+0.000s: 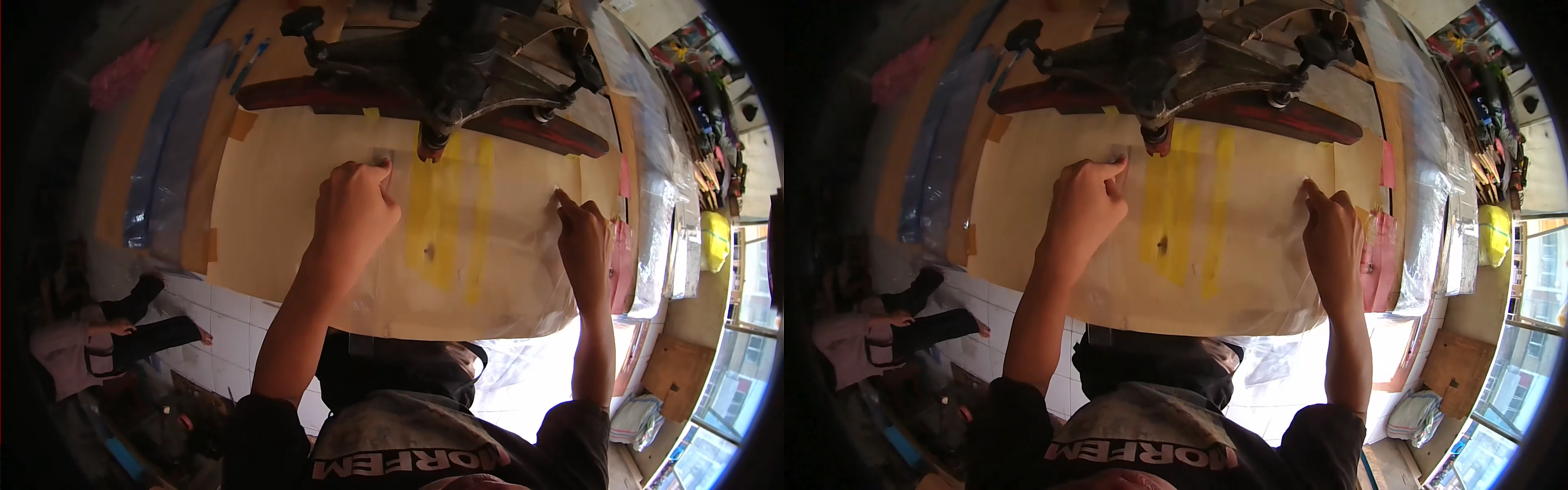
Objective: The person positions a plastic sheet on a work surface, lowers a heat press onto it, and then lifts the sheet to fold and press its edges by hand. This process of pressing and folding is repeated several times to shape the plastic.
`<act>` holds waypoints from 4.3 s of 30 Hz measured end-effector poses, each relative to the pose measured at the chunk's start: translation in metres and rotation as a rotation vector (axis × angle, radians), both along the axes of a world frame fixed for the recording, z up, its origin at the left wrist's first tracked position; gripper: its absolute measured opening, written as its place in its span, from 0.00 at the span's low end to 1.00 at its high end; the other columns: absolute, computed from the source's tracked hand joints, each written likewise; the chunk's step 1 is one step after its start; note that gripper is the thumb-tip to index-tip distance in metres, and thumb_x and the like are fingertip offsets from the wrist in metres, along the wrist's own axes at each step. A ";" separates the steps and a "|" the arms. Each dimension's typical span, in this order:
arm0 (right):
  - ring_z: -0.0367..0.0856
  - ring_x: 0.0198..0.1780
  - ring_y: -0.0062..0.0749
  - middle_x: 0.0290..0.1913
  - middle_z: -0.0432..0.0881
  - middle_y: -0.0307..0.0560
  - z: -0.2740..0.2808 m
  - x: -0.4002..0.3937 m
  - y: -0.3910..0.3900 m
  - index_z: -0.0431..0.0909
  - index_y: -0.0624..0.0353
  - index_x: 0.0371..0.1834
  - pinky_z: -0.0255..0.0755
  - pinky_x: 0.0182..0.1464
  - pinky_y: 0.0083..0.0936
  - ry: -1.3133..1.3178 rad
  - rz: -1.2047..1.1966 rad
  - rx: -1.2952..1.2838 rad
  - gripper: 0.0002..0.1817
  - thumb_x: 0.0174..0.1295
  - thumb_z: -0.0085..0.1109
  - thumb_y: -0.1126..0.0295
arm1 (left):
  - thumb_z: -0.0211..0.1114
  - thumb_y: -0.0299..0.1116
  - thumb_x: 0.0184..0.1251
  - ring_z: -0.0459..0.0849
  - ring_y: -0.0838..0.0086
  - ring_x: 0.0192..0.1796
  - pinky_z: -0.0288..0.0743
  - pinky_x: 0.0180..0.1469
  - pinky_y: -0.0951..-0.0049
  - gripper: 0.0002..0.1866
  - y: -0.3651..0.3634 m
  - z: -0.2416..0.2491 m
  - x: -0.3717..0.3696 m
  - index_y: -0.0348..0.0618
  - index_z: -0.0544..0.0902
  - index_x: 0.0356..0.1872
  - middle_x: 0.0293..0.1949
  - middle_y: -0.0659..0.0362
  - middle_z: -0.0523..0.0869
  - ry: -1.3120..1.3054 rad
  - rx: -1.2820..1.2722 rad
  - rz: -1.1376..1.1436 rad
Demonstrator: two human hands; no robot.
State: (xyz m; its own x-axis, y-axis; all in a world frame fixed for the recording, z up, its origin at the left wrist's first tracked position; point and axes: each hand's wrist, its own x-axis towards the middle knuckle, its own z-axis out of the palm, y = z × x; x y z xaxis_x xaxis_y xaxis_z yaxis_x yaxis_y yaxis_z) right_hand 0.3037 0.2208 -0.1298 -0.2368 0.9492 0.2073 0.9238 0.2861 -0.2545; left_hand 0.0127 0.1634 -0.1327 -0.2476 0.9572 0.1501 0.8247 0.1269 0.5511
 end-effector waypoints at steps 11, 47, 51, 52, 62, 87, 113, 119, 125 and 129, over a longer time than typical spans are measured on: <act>0.80 0.34 0.55 0.34 0.78 0.62 0.003 -0.006 0.036 0.82 0.53 0.50 0.72 0.37 0.43 -0.066 -0.009 -0.015 0.15 0.61 0.54 0.75 | 0.58 0.21 0.48 0.83 0.48 0.35 0.80 0.40 0.57 0.09 0.035 -0.008 -0.010 0.33 0.84 0.32 0.29 0.42 0.83 0.027 0.080 -0.045; 0.77 0.30 0.52 0.29 0.76 0.59 -0.016 -0.001 0.056 0.82 0.53 0.50 0.70 0.35 0.42 0.016 0.046 0.042 0.17 0.58 0.56 0.78 | 0.58 0.21 0.50 0.84 0.48 0.41 0.79 0.47 0.58 0.19 0.046 0.001 -0.010 0.40 0.85 0.45 0.37 0.42 0.85 -0.094 -0.048 0.060; 0.78 0.30 0.52 0.28 0.77 0.60 -0.011 -0.005 0.053 0.84 0.53 0.48 0.71 0.35 0.41 0.049 0.001 0.037 0.16 0.57 0.57 0.77 | 0.58 0.23 0.52 0.83 0.49 0.43 0.78 0.48 0.57 0.18 0.047 -0.004 -0.010 0.43 0.85 0.45 0.38 0.43 0.85 -0.103 -0.052 0.062; 0.79 0.30 0.52 0.28 0.78 0.60 -0.015 -0.002 0.055 0.84 0.53 0.46 0.71 0.35 0.41 0.078 0.031 0.079 0.15 0.56 0.57 0.77 | 0.58 0.23 0.52 0.83 0.49 0.43 0.78 0.48 0.57 0.18 0.047 -0.005 -0.011 0.43 0.85 0.45 0.38 0.43 0.85 -0.106 -0.048 0.050; 0.80 0.32 0.56 0.30 0.80 0.60 -0.014 0.003 0.054 0.86 0.53 0.36 0.73 0.36 0.41 0.158 0.017 0.091 0.10 0.55 0.56 0.76 | 0.58 0.28 0.62 0.83 0.49 0.41 0.76 0.43 0.59 0.10 0.046 0.002 -0.006 0.37 0.85 0.40 0.34 0.43 0.85 -0.160 -0.088 0.043; 0.80 0.32 0.56 0.28 0.78 0.65 -0.014 0.004 0.061 0.85 0.56 0.43 0.72 0.36 0.42 0.130 0.046 0.076 0.14 0.55 0.54 0.78 | 0.56 0.27 0.62 0.82 0.46 0.43 0.76 0.44 0.58 0.11 0.044 0.004 -0.004 0.36 0.84 0.41 0.36 0.41 0.84 -0.087 -0.039 0.036; 0.80 0.32 0.57 0.30 0.79 0.66 -0.011 -0.001 0.061 0.84 0.58 0.46 0.73 0.38 0.40 0.161 0.070 0.022 0.17 0.53 0.53 0.81 | 0.56 0.23 0.52 0.83 0.48 0.42 0.78 0.48 0.58 0.17 0.045 -0.003 -0.013 0.41 0.85 0.43 0.36 0.44 0.85 -0.148 -0.039 0.019; 0.79 0.32 0.58 0.28 0.78 0.67 -0.013 -0.001 0.061 0.84 0.58 0.45 0.72 0.38 0.41 0.142 0.075 0.057 0.17 0.54 0.53 0.81 | 0.57 0.23 0.51 0.83 0.48 0.43 0.78 0.48 0.59 0.18 0.045 -0.006 -0.014 0.40 0.85 0.45 0.37 0.43 0.85 -0.140 -0.036 0.029; 0.79 0.31 0.57 0.29 0.79 0.66 -0.012 -0.001 0.061 0.84 0.58 0.45 0.71 0.37 0.41 0.125 0.076 0.052 0.17 0.54 0.54 0.81 | 0.57 0.23 0.51 0.83 0.48 0.42 0.78 0.48 0.59 0.17 0.044 -0.005 -0.014 0.40 0.85 0.44 0.37 0.43 0.85 -0.149 -0.017 0.030; 0.79 0.31 0.57 0.29 0.79 0.65 -0.017 0.002 0.063 0.84 0.59 0.45 0.71 0.36 0.41 0.165 0.107 0.068 0.17 0.54 0.53 0.81 | 0.57 0.22 0.52 0.83 0.48 0.41 0.78 0.46 0.58 0.16 0.045 -0.001 -0.014 0.39 0.85 0.42 0.36 0.43 0.84 -0.155 -0.036 0.014</act>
